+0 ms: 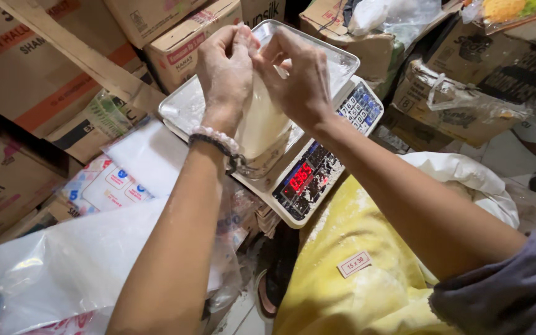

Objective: The person scoops flour from a large sack into a small plastic bag, places it on a digital scale to check the weight, and then ties the bag closed. The process is repeated for multiple bags.

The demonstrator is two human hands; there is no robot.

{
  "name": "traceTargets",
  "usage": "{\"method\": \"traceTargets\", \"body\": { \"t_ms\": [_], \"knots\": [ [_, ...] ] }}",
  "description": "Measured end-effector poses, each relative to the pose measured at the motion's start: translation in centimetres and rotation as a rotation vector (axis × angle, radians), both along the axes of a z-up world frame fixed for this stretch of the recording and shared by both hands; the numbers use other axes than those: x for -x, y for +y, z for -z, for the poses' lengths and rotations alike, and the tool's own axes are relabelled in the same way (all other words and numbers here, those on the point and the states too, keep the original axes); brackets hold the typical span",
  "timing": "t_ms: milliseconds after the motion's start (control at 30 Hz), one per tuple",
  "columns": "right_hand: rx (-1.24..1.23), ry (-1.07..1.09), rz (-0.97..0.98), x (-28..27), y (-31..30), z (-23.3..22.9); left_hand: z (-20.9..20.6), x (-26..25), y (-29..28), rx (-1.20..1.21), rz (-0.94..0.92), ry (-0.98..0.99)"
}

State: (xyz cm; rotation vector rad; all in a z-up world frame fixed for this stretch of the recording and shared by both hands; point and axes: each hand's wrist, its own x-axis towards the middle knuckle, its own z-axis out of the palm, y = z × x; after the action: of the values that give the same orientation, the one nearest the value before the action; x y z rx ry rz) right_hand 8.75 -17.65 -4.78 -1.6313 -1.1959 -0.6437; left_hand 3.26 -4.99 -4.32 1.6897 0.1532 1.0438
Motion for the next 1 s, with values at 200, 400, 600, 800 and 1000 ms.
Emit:
{"method": "traceTargets", "body": {
  "t_ms": [200,400,600,800,1000],
  "knots": [
    [0.130,0.116,0.091,0.7,0.7,1.0,-2.1,0.7,-1.4,-0.092,-0.153,0.047],
    [0.301,0.069,0.196,1.3,0.6,1.8,-2.5,1.3,-3.2,-0.217,-0.266,-0.048],
    [0.275,0.164,0.144,1.6,-0.5,2.0,-2.9,2.1,-4.3,-0.305,-0.266,-0.092],
    [0.038,0.308,-0.047,1.8,-0.2,3.3,-3.0,2.5,-4.4,-0.250,-0.223,-0.100],
    [-0.144,0.356,-0.014,1.0,0.0,4.9,-0.5,2.7,-3.2,-0.244,-0.141,-0.069]
  ]
}}
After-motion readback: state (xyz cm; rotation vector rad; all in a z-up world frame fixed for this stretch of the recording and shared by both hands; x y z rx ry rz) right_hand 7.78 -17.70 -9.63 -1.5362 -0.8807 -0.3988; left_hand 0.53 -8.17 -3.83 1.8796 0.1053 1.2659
